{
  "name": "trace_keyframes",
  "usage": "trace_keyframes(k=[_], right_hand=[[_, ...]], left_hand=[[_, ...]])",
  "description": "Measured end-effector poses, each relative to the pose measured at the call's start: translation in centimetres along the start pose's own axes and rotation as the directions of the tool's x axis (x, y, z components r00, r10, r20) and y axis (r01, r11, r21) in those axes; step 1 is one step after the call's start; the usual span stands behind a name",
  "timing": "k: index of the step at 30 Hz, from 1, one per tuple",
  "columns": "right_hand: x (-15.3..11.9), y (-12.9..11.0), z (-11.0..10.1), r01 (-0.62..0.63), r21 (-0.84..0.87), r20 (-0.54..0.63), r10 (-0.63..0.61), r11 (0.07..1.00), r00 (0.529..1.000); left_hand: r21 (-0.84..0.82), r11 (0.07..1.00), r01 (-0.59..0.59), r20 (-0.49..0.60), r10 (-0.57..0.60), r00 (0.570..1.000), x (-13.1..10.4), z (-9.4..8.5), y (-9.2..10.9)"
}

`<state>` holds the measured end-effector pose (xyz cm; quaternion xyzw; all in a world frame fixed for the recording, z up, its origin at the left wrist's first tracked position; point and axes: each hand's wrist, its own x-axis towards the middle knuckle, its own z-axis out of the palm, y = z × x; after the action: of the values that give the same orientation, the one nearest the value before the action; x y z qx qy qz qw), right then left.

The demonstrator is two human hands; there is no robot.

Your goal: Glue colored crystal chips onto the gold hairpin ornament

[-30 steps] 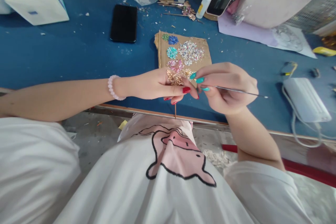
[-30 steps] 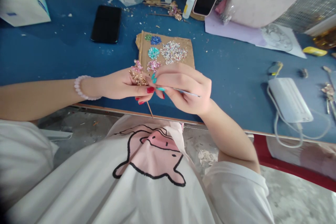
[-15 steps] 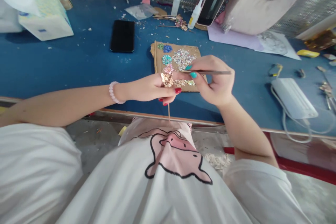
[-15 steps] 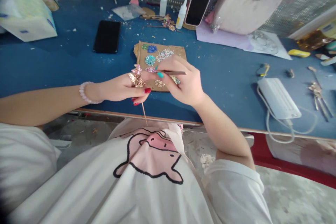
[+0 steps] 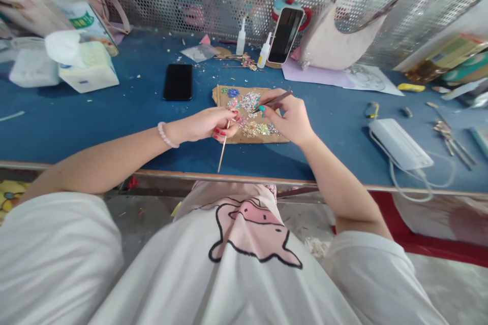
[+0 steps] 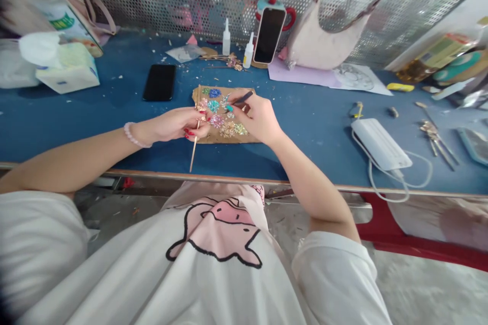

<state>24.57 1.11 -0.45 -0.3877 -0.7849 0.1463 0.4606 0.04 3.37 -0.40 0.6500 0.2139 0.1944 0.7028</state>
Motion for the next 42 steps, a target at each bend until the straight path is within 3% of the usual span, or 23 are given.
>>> trace_keyframes(k=[3, 15, 23, 28, 32, 38, 42], right_hand=[[0.2, 0.6, 0.1, -0.024, 0.004, -0.001, 0.024, 1.000, 1.000], [0.2, 1.6, 0.1, -0.104, -0.028, 0.073, 0.106, 0.994, 0.992], [0.3, 2.9, 0.1, -0.163, -0.143, 0.031, 0.169, 0.976, 0.985], [1.5, 4.6, -2.9, -0.260, -0.381, -0.044, 0.263, 0.887, 0.964], [2.0, 6.9, -5.5, -0.381, -0.577, -0.048, 0.436, 0.722, 0.899], [1.4, 9.9, -6.4, -0.485, -0.755, -0.010, 0.733, 0.440, 0.680], [1.2, 10.1, -5.9, -0.471, -0.801, -0.024, 0.767, 0.369, 0.641]], left_hand=[[0.018, 1.000, 0.011, 0.041, -0.012, 0.999, 0.3, -0.7, -0.2], [0.150, 0.985, -0.089, 0.005, 0.089, 0.996, 0.2, -1.5, -0.9], [0.221, 0.966, -0.133, -0.184, 0.176, 0.967, 0.2, -1.3, -0.4], [0.233, 0.964, -0.128, -0.334, 0.203, 0.921, 0.7, -2.0, -0.5], [0.219, 0.968, -0.123, -0.437, 0.210, 0.875, 1.4, -3.4, -0.4], [0.195, 0.974, -0.114, -0.567, 0.207, 0.797, 1.9, -6.8, 0.5], [0.177, 0.978, -0.114, -0.622, 0.201, 0.757, 1.8, -8.8, 0.8]])
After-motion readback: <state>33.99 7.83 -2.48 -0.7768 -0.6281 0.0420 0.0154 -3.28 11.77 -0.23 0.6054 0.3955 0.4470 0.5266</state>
